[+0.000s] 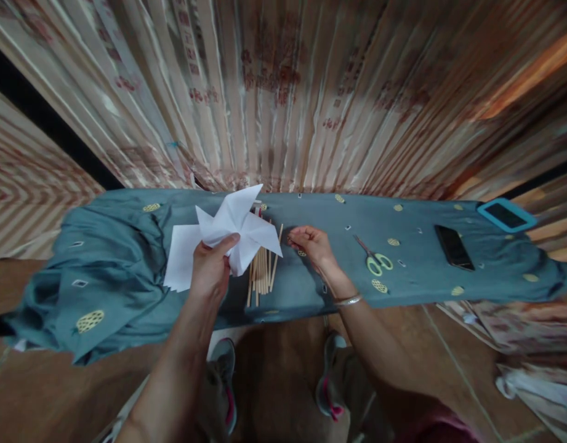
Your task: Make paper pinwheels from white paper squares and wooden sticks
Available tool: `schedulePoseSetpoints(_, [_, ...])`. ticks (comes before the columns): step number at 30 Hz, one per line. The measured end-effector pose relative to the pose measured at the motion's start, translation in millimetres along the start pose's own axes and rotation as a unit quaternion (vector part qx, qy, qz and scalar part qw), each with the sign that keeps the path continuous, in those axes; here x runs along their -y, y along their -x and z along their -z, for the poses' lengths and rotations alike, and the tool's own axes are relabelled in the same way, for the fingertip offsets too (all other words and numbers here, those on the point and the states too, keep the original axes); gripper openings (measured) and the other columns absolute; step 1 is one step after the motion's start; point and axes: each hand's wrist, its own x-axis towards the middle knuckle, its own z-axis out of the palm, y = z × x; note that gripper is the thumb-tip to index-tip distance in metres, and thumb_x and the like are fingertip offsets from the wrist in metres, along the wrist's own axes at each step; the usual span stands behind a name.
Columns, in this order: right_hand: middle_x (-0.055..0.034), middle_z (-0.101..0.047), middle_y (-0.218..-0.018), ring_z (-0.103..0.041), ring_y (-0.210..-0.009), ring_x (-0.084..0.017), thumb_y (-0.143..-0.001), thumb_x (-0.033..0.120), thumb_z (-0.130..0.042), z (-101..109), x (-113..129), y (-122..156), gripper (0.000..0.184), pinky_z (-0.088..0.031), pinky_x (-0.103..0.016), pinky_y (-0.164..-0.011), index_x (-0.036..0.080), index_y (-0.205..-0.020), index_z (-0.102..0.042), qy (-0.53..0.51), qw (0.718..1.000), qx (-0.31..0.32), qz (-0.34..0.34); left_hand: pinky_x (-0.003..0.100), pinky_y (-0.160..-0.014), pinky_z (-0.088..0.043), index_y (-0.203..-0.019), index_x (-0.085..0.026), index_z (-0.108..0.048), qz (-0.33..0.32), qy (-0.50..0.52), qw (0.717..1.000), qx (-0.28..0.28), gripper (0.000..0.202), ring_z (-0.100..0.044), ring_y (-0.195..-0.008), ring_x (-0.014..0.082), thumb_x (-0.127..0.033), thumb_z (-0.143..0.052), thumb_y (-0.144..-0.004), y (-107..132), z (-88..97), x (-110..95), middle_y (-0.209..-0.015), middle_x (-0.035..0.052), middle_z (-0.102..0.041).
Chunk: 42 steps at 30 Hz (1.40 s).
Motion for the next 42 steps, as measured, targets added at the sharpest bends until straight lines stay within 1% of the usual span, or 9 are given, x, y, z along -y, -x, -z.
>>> schedulePoseSetpoints(5, [-0.0019,-0.067,-0.062,-0.063,-0.055,-0.014,-0.068,0.044,-0.068,22.9,-24.3,10.2,0.026,-0.053,-0.028,-0.058,0.019,-0.07,-0.06,-0.011,0.999,-0.027,-0.015,0.026,-0.07,-0.055,-0.075,-0.015,-0.068,-0.004,-0.003,1.0,0.019,0.036,-0.069,-0.076,0.0193,-0.012,-0.083,-0.043,1.7,-12.4,12.0,-0.072,0.0023,-0.073])
schedulePoseSetpoints(10, [0.0005,-0.067,-0.063,-0.061,-0.057,-0.013,-0.072,0.027,-0.062,25.6,-38.7,-2.6,0.009,-0.049,-0.025,-0.059,0.019,-0.074,-0.063,0.072,0.996,-0.049,-0.004,0.031,-0.077,-0.055,-0.077,-0.019,-0.068,-0.011,-0.008,1.0,0.01,0.038,-0.069,-0.084,0.0224,-0.012,-0.083,-0.044,-0.6,-19.8,16.6,-0.077,0.0023,-0.074])
schedulePoseSetpoints(15, [-0.0006,-0.071,-0.074,-0.065,-0.07,-0.015,-0.076,0.018,-0.059,13.8,-28.6,-35.2,0.01,-0.049,-0.026,-0.07,0.019,-0.081,-0.067,0.177,0.983,-0.053,0.016,0.03,-0.08,-0.054,-0.074,-0.018,-0.066,-0.012,-0.014,1.0,0.007,0.033,-0.069,-0.084,0.0213,-0.011,-0.081,-0.045,-4.2,-22.8,16.6,-0.077,0.0024,-0.073])
schedulePoseSetpoints(19, [-0.0033,-0.073,-0.087,-0.066,-0.083,-0.017,-0.076,0.012,-0.059,-3.1,-12.5,-61.5,0.014,-0.049,-0.028,-0.081,0.018,-0.084,-0.069,0.236,0.97,-0.026,0.043,0.028,-0.079,-0.054,-0.073,-0.017,-0.065,-0.011,-0.026,1.0,-0.004,0.032,-0.069,-0.081,0.0189,-0.01,-0.08,-0.045,-7.6,-20.8,14.0,-0.076,0.0012,-0.073])
schedulePoseSetpoints(26, [-0.0062,-0.074,-0.097,-0.066,-0.092,-0.019,-0.078,0.004,-0.055,-26.2,-1.3,-81.0,0.025,-0.048,-0.03,-0.088,0.016,-0.093,-0.071,0.29,0.953,0.013,0.085,0.028,-0.074,-0.055,-0.07,-0.016,-0.065,-0.027,-0.037,0.999,-0.006,0.027,-0.069,-0.082,0.0204,-0.011,-0.079,-0.047,-11.6,-10.9,6.5,-0.076,0.0021,-0.074])
schedulePoseSetpoints(30, [-0.0048,-0.074,-0.099,-0.067,-0.092,-0.019,-0.079,0.004,-0.053,-23.0,-2.0,-81.2,0.028,-0.049,-0.03,-0.088,0.018,-0.094,-0.072,0.306,0.946,0.018,0.1,0.028,-0.073,-0.056,-0.067,-0.018,-0.064,-0.024,-0.043,0.999,-0.004,0.024,-0.069,-0.083,0.0206,-0.012,-0.078,-0.049,-10.9,-6.0,1.6,-0.079,0.0018,-0.074])
schedulePoseSetpoints(35, [-0.0065,-0.075,-0.096,-0.068,-0.09,-0.02,-0.081,0.01,-0.058,-1.5,-6.5,-71.9,0.023,-0.05,-0.03,-0.084,0.017,-0.096,-0.073,0.323,0.941,0.015,0.102,0.028,-0.075,-0.056,-0.067,-0.017,-0.064,-0.011,-0.038,0.999,-0.004,0.027,-0.069,-0.082,0.0199,-0.011,-0.079,-0.046,-8.7,-3.9,1.5,-0.08,0.0012,-0.074])
schedulePoseSetpoints(38, [-0.0063,-0.075,-0.095,-0.069,-0.086,-0.019,-0.083,0.013,-0.057,12.3,-10.0,-60.6,0.021,-0.05,-0.029,-0.081,0.017,-0.097,-0.073,0.328,0.939,0.017,0.099,0.028,-0.076,-0.055,-0.069,-0.016,-0.065,-0.008,-0.035,0.999,-0.01,0.03,-0.069,-0.079,0.0183,-0.011,-0.08,-0.044,-8.2,-4.3,2.5,-0.078,0.0009,-0.074])
schedulePoseSetpoints(42, [-0.0045,-0.075,-0.091,-0.069,-0.081,-0.018,-0.084,0.011,-0.054,25.6,-13.8,-34.9,0.023,-0.05,-0.027,-0.075,0.018,-0.095,-0.073,0.336,0.937,0.023,0.093,0.027,-0.077,-0.055,-0.072,-0.016,-0.066,-0.01,-0.033,0.999,-0.016,0.032,-0.069,-0.077,0.0171,-0.011,-0.08,-0.043,-7.6,-5.7,2.9,-0.074,-0.0001,-0.074])
